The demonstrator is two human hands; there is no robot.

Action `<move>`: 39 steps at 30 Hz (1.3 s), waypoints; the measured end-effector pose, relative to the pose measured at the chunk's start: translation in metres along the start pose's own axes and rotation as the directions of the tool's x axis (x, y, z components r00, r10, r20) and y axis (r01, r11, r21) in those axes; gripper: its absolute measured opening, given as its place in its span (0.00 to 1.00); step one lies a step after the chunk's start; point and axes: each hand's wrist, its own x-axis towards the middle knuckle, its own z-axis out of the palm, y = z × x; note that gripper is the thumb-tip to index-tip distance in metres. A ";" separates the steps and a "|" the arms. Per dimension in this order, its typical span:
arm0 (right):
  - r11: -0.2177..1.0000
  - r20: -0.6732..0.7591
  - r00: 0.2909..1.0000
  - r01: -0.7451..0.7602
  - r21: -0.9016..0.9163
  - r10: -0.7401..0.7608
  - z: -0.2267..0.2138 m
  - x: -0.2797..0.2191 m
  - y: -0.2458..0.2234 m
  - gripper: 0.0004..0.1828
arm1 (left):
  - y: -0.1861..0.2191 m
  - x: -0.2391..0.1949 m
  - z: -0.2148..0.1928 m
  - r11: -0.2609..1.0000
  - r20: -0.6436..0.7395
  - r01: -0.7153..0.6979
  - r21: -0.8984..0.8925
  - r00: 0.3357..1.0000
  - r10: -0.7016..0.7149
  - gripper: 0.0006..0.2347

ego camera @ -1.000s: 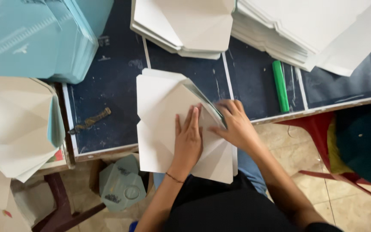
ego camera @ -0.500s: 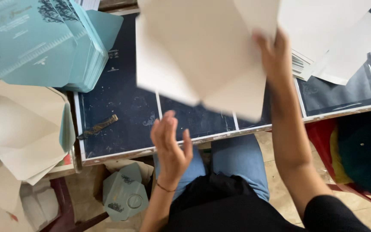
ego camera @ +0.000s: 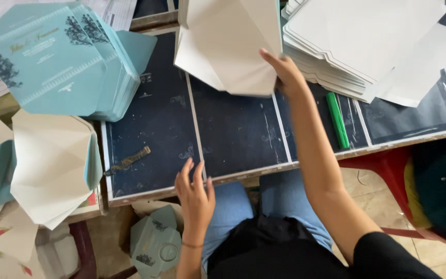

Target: The person sits cross-legged and assembles notebooks by inserting light blue covers into white paper sheets. They repeatedly pick up a cover, place it inside a sheet, fold the sheet over, and stack the finished items.

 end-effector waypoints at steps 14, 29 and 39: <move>0.947 0.075 0.983 0.179 -0.268 -0.165 -0.078 -0.119 0.087 0.32 | -0.033 0.061 0.003 0.913 -0.105 0.262 -0.312 0.946 -0.307 0.22; 0.803 0.335 0.764 0.596 -0.037 -0.551 -0.097 -0.168 0.128 0.44 | 0.007 0.087 -0.050 0.440 0.196 0.399 -0.804 0.877 -0.438 0.28; 0.577 0.239 0.526 0.763 0.291 -0.816 -0.027 -0.159 0.081 0.60 | -0.031 0.041 0.016 0.392 -0.284 -0.209 -0.896 0.948 -0.142 0.27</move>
